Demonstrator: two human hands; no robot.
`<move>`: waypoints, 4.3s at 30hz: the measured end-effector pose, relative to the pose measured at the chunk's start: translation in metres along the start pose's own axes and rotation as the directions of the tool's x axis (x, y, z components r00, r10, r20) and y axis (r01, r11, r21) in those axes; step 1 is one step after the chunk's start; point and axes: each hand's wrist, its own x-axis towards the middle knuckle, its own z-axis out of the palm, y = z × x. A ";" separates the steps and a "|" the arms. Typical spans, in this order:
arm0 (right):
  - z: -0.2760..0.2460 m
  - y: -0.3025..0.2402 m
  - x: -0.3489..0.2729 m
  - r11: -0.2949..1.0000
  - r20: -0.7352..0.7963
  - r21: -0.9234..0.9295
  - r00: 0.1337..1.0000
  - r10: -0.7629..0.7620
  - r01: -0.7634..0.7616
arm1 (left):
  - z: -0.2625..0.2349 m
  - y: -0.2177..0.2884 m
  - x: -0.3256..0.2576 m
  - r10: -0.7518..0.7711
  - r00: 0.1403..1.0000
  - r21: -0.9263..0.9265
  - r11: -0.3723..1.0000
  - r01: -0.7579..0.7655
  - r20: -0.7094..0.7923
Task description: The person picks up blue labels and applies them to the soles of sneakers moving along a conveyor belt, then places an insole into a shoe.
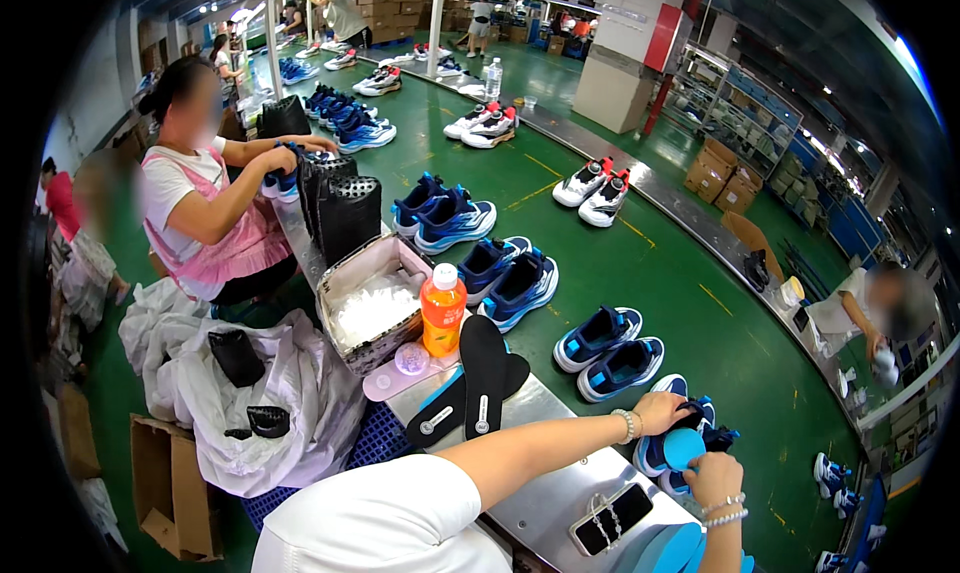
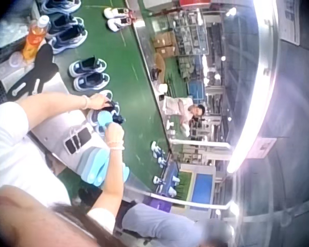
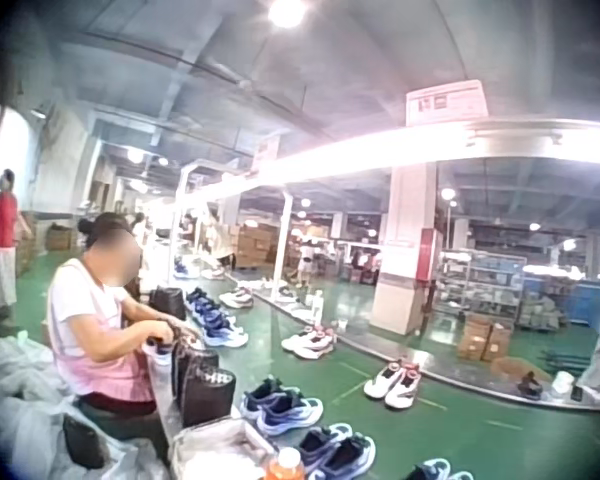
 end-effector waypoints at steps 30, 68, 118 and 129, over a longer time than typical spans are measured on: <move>0.057 -0.042 0.086 0.943 -0.039 0.211 0.961 0.272 -0.258 | -0.026 -0.004 0.013 -0.129 0.984 0.032 0.991 0.126 0.119; 0.080 -0.163 0.068 0.499 -0.345 0.866 0.696 0.630 -0.022 | -0.079 -0.020 0.034 0.254 0.756 0.360 0.758 -0.543 0.603; 0.048 -0.093 -0.095 0.481 -0.232 0.797 0.550 0.802 -0.366 | -0.383 0.032 -0.151 0.025 0.775 0.263 0.947 0.184 -0.632; 0.061 -0.052 -0.167 0.583 -0.056 0.362 0.608 0.792 -0.727 | -0.437 -0.057 -0.216 0.054 0.669 0.498 0.713 0.493 -0.741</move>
